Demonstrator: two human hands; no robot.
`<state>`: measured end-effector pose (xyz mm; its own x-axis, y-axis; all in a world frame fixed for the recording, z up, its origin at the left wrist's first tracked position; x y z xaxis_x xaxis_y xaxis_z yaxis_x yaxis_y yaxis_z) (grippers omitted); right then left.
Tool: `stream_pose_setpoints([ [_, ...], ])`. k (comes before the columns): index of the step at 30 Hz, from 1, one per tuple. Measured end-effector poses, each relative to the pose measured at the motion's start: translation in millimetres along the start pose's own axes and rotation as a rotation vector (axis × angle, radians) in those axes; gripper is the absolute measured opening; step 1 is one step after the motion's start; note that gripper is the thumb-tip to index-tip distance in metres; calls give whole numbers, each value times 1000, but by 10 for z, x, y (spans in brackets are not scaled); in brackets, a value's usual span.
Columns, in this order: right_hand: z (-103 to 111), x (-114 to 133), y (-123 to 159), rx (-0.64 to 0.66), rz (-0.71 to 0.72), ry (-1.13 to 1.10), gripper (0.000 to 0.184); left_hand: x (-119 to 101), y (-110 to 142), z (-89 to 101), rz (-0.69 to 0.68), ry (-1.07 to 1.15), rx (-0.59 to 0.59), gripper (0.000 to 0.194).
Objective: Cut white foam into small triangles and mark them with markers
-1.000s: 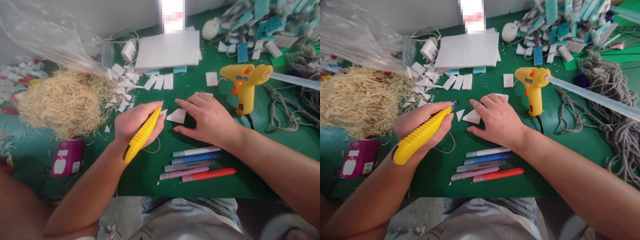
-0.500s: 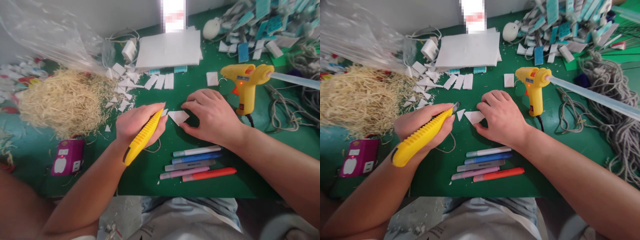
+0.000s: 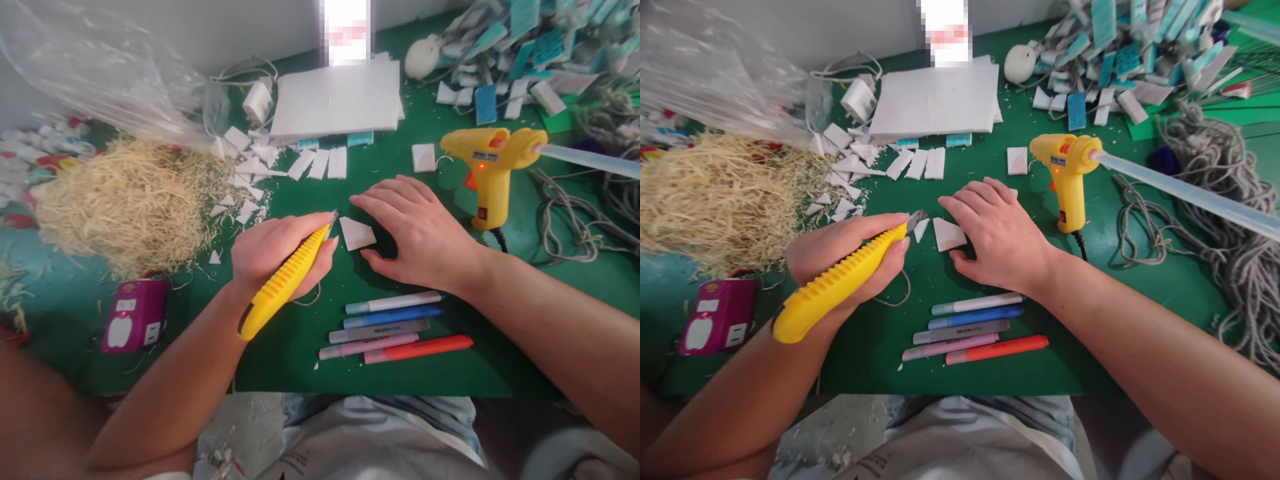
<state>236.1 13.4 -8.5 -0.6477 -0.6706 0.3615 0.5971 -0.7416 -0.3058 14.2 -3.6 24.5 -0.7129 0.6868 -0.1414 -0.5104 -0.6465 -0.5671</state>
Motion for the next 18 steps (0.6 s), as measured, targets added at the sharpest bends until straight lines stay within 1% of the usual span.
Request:
stream_pose_setpoints([
  [4,-11,-31,1,39,-1,-21,72,-27,15,-43,-26,105,-22,15],
  [6,-13,-50,1,49,3,-19,72,-53,19,-68,-33,141,-11,14],
  [9,-27,-71,2,60,21,5,66,-97,10,-87,-57,145,46,13],
  [12,-46,-85,4,59,19,23,59,-118,-5,-84,-81,120,66,12],
  [14,-55,-91,5,53,13,26,51,-116,-10,-86,-85,117,74,13],
  [16,-58,-96,5,42,9,33,42,-112,-8,-94,-92,138,82,15],
  [18,-57,-99,4,27,13,40,39,-108,-1,-104,-87,155,83,17],
])
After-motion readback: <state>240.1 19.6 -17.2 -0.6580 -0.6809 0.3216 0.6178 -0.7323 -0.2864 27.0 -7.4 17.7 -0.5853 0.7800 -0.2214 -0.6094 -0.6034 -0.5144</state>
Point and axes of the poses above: each hand's wrist, its own y-axis away from the middle knuckle, its own z-axis out of the back of the hand, x = y × z, the point moved 2 cm from there along -y, towards the middle knuckle, and after that the axes turned 5 degrees about x, right-handed, at the moved point
